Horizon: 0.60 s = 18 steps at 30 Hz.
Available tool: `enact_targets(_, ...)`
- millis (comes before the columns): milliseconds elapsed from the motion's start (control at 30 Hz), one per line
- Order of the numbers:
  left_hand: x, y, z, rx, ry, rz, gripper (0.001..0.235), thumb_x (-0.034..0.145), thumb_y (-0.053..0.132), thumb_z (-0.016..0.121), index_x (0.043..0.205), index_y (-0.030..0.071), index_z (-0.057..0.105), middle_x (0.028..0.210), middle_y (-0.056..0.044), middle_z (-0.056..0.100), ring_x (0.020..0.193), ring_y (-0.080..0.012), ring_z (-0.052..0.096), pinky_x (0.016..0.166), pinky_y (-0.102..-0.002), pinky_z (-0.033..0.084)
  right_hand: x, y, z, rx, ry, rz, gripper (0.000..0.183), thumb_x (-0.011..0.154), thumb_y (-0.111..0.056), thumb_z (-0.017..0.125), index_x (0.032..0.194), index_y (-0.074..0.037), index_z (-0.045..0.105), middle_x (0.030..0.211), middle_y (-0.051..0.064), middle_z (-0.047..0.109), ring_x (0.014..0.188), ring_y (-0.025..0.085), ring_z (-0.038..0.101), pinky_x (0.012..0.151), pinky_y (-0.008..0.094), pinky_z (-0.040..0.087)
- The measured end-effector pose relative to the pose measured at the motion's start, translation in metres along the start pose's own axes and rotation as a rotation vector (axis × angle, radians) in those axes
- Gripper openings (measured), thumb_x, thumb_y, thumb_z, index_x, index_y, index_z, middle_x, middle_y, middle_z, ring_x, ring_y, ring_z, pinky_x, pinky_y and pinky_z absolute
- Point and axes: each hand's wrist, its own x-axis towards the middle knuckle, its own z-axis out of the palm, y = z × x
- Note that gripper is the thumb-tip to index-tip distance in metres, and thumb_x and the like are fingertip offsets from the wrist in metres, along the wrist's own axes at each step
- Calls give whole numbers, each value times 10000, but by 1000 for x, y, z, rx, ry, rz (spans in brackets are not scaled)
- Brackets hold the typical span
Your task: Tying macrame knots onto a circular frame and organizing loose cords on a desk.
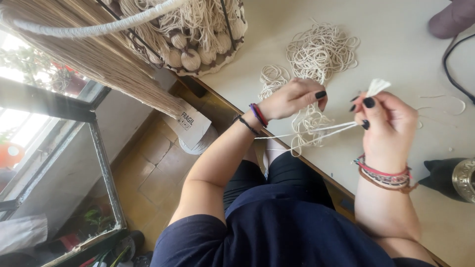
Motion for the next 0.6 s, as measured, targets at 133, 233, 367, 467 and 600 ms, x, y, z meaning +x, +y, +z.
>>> enact_targets(133, -3, -27, 25, 19, -92, -152, 269, 1062, 205, 515, 1291, 77, 577, 1290, -121, 631, 1168, -286, 656, 1024, -441, 542, -5, -2, -10, -6, 77, 72, 249, 1106, -200, 643, 1036, 39, 625, 925, 152, 605, 711, 150, 442, 654, 239, 355)
enact_targets(233, 2, -40, 46, 41, -213, -89, 212, 1020, 187, 599, 1214, 104, 624, 1203, -83, 675, 1051, -260, 679, 954, -416, 539, -7, -11, -10, -36, 74, 30, 237, 1119, -164, 622, 1016, 49, 608, 934, 155, 602, 717, 152, 439, 661, 250, 367)
enact_targets(367, -6, -36, 35, 343, -133, -160, 163, 870, 176, 612, 1006, 236, 678, 907, 38, 594, 862, -133, 643, 834, -372, 339, -18, -14, -28, -52, 121, 58, 174, 1117, -114, 615, 1057, 49, 617, 932, 165, 612, 700, 157, 437, 678, 268, 355)
enact_targets(467, 8, -35, 60, 76, -149, 106, 497, 965, 83, 775, 1400, 183, 556, 1372, -63, 686, 1269, -265, 705, 1144, -501, 574, -18, -12, -27, -85, 117, 65, 226, 1127, -166, 633, 1033, 38, 613, 927, 151, 608, 721, 154, 472, 686, 265, 386)
enact_targets(600, 3, -48, 76, 203, -378, -77, 210, 1013, 241, 544, 1178, 175, 657, 1132, 14, 748, 1030, -202, 725, 1092, -617, 310, -26, -16, -32, -70, 100, 26, 223, 1127, -130, 610, 1033, 72, 599, 933, 165, 602, 703, 153, 438, 674, 279, 353)
